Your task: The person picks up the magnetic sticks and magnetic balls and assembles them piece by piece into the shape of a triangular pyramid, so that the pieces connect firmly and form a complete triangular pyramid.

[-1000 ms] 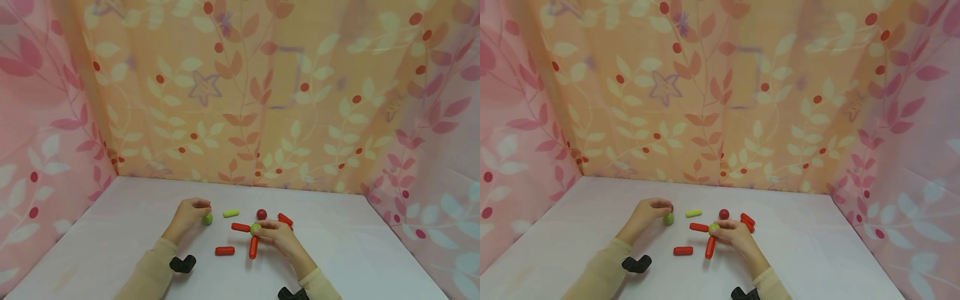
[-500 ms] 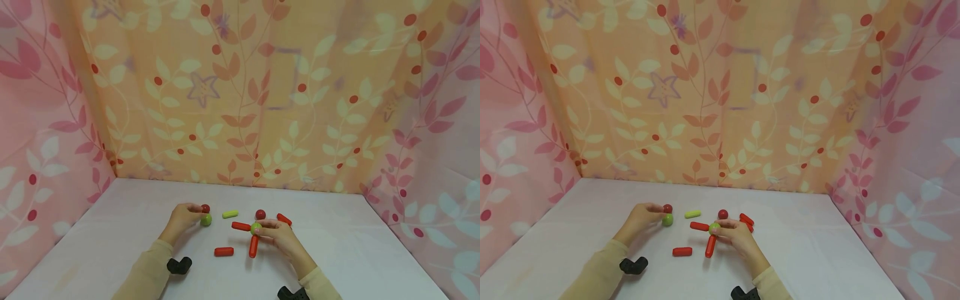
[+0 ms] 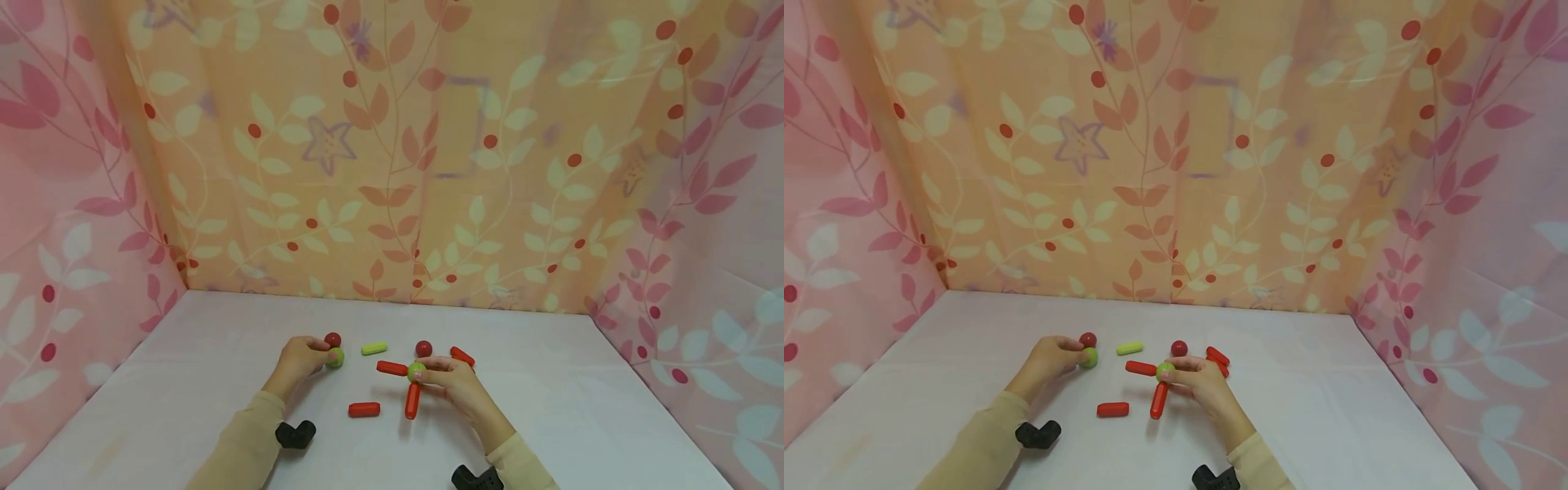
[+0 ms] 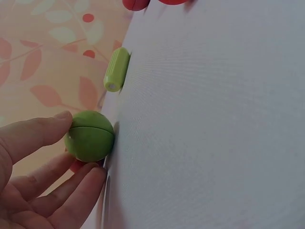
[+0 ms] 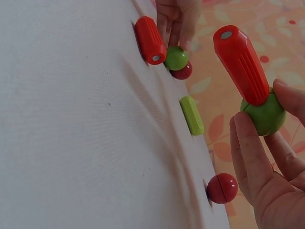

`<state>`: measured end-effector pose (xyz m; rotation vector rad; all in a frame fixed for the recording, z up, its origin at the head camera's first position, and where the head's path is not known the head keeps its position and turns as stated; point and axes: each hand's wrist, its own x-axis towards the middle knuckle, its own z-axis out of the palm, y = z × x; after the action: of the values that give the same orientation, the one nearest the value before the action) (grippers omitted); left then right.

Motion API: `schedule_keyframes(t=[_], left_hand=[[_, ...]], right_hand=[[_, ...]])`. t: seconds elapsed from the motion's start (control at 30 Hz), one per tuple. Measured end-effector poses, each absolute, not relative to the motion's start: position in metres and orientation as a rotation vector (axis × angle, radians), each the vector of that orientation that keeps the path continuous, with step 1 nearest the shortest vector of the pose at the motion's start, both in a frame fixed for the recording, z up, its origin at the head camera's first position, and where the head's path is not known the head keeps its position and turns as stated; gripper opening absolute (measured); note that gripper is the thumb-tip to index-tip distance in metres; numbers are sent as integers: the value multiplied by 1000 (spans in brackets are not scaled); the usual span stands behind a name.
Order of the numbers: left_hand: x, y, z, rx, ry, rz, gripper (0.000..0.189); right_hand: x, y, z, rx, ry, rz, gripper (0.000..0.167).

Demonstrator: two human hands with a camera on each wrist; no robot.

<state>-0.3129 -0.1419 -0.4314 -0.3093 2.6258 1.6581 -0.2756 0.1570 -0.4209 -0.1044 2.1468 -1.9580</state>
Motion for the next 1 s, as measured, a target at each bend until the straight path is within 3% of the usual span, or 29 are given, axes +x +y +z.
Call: schedule_keyframes(t=[0.43, 1.0], left_hand=[[-309, -132, -433, -313, 2646, 1652, 30], [-282, -102, -405, -70, 2647, 1639, 32]], right_hand=[[-277, 159, -424, -113, 2135, -1955, 45], [-278, 160, -421, -113, 2147, -1964, 42]])
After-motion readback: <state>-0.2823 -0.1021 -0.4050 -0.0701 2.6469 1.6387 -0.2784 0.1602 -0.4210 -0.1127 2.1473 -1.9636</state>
